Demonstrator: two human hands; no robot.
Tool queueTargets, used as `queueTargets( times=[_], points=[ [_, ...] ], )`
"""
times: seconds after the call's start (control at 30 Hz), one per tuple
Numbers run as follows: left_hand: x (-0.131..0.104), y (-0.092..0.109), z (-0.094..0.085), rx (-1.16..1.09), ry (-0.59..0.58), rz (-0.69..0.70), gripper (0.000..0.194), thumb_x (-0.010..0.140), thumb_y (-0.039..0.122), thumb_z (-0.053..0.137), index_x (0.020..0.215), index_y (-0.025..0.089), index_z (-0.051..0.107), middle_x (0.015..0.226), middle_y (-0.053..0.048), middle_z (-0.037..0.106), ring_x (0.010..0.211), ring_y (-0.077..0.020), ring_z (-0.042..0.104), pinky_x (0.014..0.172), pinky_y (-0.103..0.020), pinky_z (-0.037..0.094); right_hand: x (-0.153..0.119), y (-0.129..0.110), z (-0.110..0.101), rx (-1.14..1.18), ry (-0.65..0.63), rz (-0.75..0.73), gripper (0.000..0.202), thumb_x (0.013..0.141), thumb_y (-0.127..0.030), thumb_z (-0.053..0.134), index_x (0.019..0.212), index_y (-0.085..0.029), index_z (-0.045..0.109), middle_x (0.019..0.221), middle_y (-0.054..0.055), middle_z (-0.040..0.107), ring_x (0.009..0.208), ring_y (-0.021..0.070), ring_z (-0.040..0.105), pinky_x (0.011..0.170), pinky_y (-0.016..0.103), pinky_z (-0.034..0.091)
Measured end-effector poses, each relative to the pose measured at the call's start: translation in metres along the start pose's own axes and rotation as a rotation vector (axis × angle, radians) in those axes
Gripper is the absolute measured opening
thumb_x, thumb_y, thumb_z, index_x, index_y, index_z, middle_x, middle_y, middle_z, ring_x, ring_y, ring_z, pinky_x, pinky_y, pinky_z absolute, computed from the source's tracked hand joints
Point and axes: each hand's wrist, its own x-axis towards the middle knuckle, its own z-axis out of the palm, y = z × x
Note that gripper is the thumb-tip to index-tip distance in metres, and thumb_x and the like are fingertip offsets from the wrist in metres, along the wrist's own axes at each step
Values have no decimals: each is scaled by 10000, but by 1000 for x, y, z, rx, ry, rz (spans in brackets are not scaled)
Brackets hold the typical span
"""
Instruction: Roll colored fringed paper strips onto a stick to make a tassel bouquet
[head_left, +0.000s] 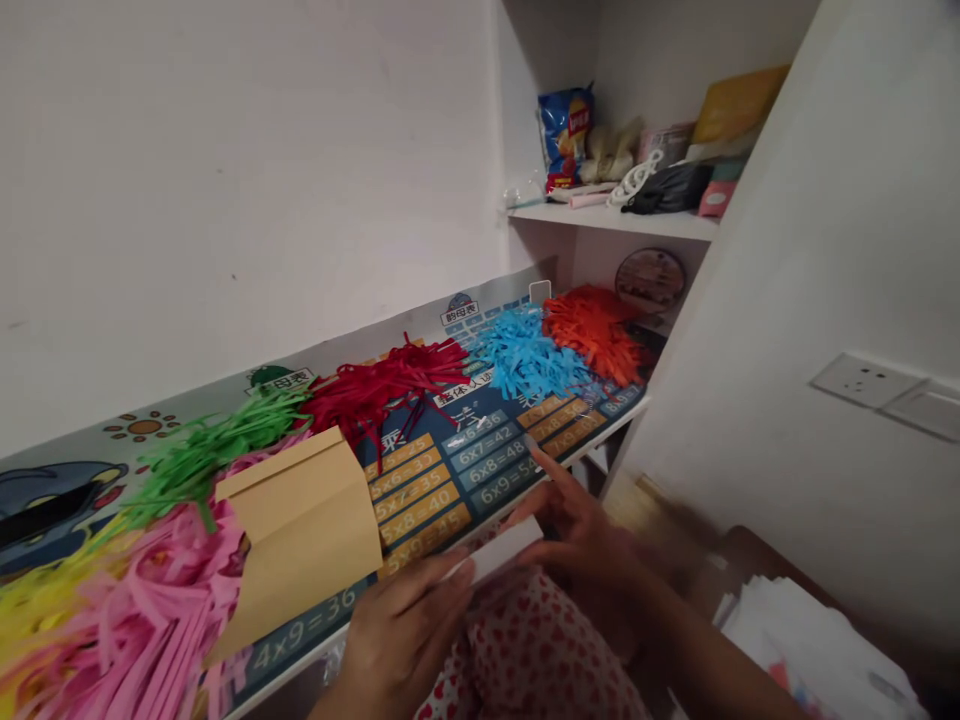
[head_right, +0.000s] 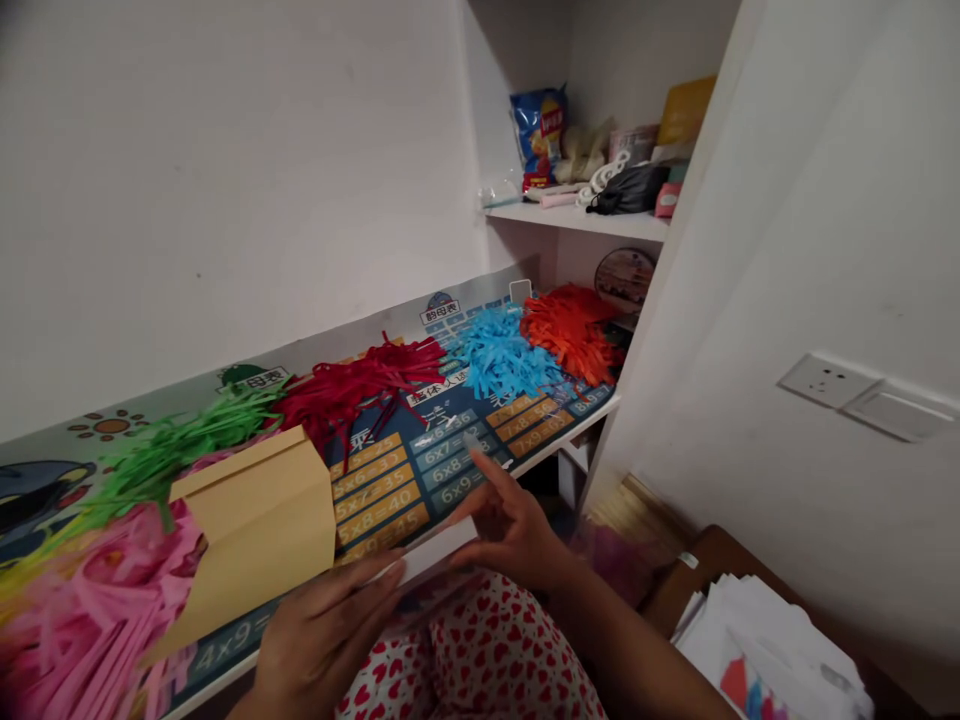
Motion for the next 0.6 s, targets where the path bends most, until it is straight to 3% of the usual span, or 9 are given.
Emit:
queueTargets(
  times=[0.07,0.13,0.2,0.27,0.37,0.43,0.6],
  points=[
    [-1,1,0,64,20,-36,224,911,151,560,1117,158,646,1027,-115,742,903,-166,721,783,-220,584,2,-11,-13,-168,120,-67,843,640,-529,831,1379,-315,488,1017,30,646,955,233,636,915,389,500],
    [-1,3,0,140,48,-63,229,911,152,561,1122,152,649,1032,-120,741,918,-179,720,803,-238,582,1,-24,-19,-276,340,-138,575,681,-433,832,1213,-320,645,1191,47,578,1148,264,535,1036,423,400],
    [-1,6,2,225,79,-101,221,918,168,560,1118,151,653,1021,-114,745,904,-180,723,795,-243,583,-5,-33,-11,-171,518,-187,273,755,-334,778,1024,-319,733,1212,39,572,1183,259,502,1035,422,390],
    [-2,11,6,308,100,-134,210,936,199,547,1109,153,658,1009,-102,749,877,-171,728,764,-232,583,-14,-35,13,94,530,-140,92,757,-280,763,848,-298,763,1003,34,653,1015,226,583,904,368,475],
    [-5,19,12,364,87,-167,219,960,235,517,1108,156,658,1019,-94,747,879,-162,729,743,-216,579,-27,-28,60,496,441,227,75,654,-225,815,701,-256,765,663,-1,654,655,147,592,639,255,497],
    [-8,23,14,372,57,-182,230,971,260,497,1103,166,660,1022,-90,748,879,-162,730,739,-219,578,-31,-21,83,645,451,431,110,597,-210,840,675,-236,766,610,-6,662,555,112,562,565,216,472],
    [-11,29,14,402,44,-187,239,981,269,473,1077,172,670,996,-85,755,838,-166,737,707,-227,575,-33,-10,96,701,562,433,211,564,-214,869,749,-224,767,645,-1,691,558,105,583,554,196,488]
  ],
)
